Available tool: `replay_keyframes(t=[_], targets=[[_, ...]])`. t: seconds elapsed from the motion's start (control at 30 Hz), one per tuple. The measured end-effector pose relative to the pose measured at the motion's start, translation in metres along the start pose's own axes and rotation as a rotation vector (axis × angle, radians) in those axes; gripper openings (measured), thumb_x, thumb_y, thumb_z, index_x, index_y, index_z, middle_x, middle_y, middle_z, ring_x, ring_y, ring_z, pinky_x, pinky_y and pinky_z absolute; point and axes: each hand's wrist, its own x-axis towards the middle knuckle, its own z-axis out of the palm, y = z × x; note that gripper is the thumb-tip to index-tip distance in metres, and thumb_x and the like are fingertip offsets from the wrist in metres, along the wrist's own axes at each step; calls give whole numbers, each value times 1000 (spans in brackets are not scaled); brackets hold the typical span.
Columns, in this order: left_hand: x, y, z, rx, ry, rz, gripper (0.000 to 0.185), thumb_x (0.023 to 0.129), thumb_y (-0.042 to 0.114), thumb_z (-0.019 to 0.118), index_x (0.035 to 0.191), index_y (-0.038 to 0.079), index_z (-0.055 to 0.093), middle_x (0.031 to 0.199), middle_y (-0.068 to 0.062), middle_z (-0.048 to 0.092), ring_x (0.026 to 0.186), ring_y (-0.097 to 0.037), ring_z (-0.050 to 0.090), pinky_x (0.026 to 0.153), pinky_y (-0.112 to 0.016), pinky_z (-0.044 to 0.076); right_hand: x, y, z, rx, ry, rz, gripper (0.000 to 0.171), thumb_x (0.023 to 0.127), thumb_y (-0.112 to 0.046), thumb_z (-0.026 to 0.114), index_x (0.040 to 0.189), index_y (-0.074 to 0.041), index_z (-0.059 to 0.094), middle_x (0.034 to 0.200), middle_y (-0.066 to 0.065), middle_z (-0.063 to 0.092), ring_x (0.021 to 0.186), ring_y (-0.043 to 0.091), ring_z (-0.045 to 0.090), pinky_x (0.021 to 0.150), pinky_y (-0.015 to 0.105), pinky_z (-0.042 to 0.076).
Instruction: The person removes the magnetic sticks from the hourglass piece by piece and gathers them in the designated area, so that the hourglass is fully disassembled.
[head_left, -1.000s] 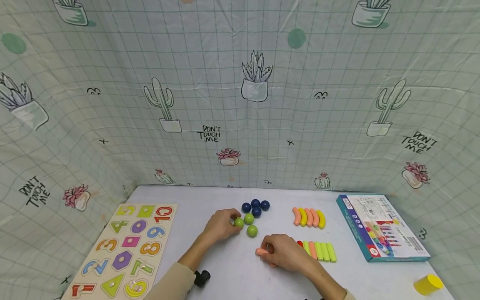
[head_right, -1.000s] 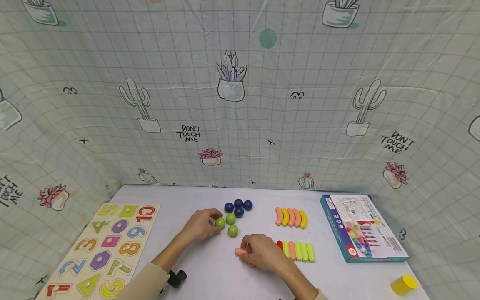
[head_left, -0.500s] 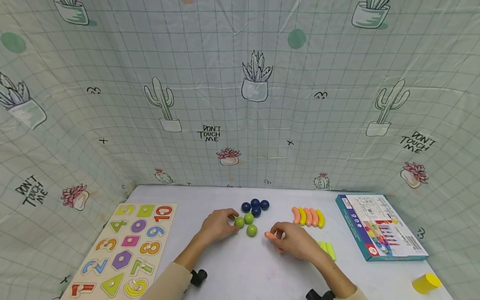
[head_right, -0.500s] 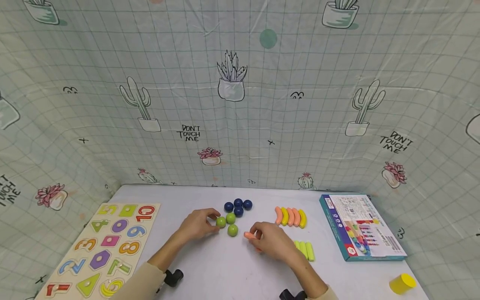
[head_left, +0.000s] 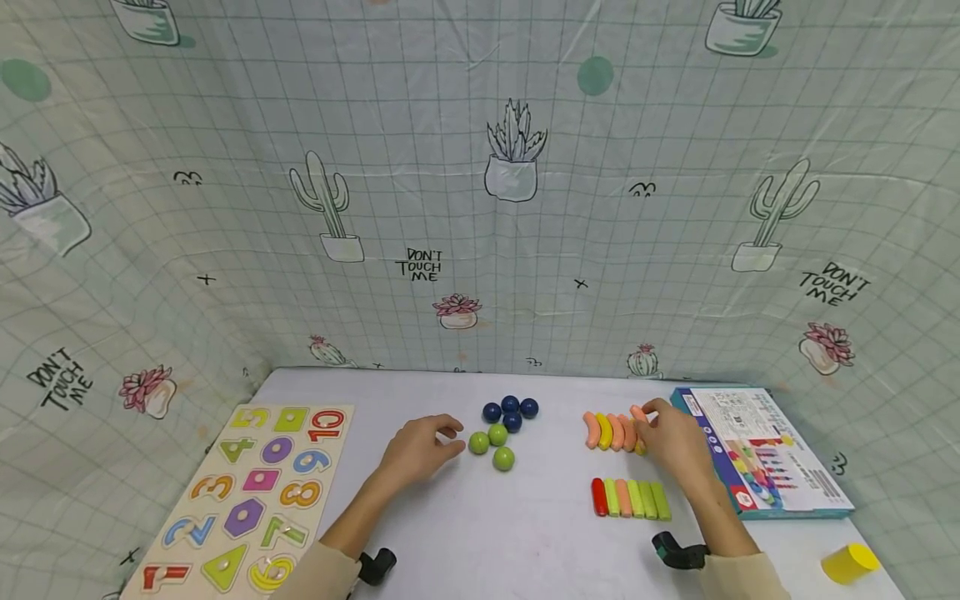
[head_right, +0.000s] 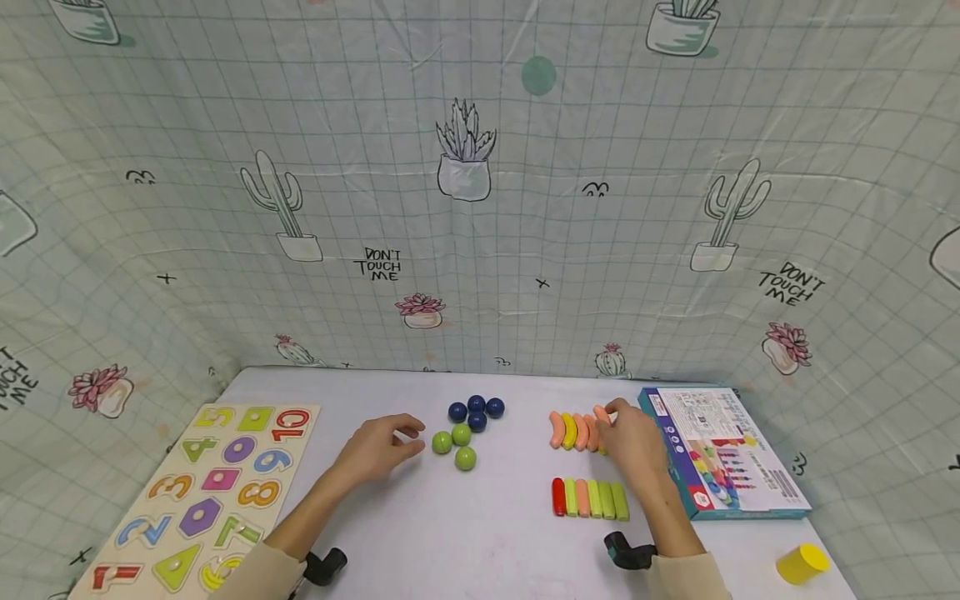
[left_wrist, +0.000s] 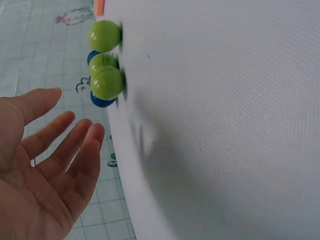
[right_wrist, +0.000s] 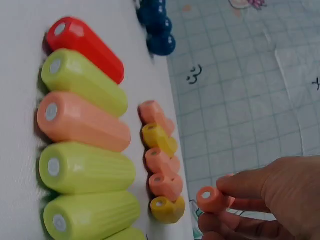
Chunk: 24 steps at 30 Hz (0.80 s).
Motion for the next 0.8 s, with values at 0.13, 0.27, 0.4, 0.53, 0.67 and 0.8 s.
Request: replay_keyframes(t=[0.13,0.27,0.4,0.53,0.67,0.8], targets=[[-2,1,-2,-2,5,3,27,94,27,71,117,12,73,105,-3,74,88,-17,67,70,-35,52,6,12,3,-54,25,53,37,98,-18,64,122,10,57,73,10,60,60,22,53,51,30,42],[-2,2,-5,0,27,-2,27,95,26,71,117,12,72,106,-2,73,88,-17,67,70,-34,52,10,19,7,-99,27,88,34,99,-14,61,118,14,57,74,12,60,61,23,55,52,30,42],[-1,3,-9,-19,51,-4,27,95,26,70,118,12,72,107,-2,73,89,-17,67,70,-34,53,14,22,10,-110,-9,128,33,100,-13,58,118,15,57,73,12,60,62,23,56,53,30,43],[-1,3,-11,-27,56,5,27,95,25,70,118,12,72,107,-3,73,89,-18,67,70,-34,52,16,25,11,-107,-44,134,35,102,-16,56,120,14,59,73,10,60,64,22,55,56,30,43],[-1,2,-10,-24,57,5,27,95,26,70,118,12,72,107,-3,73,89,-17,67,69,-33,52,14,27,12,-73,-54,125,33,101,-14,54,122,12,59,77,12,61,67,23,55,57,31,43],[-1,1,-10,-27,59,9,26,95,25,70,117,12,72,107,-3,73,89,-17,67,69,-33,52,13,29,13,-39,-46,115,31,99,-10,54,122,11,59,77,12,60,64,23,54,55,30,42]])
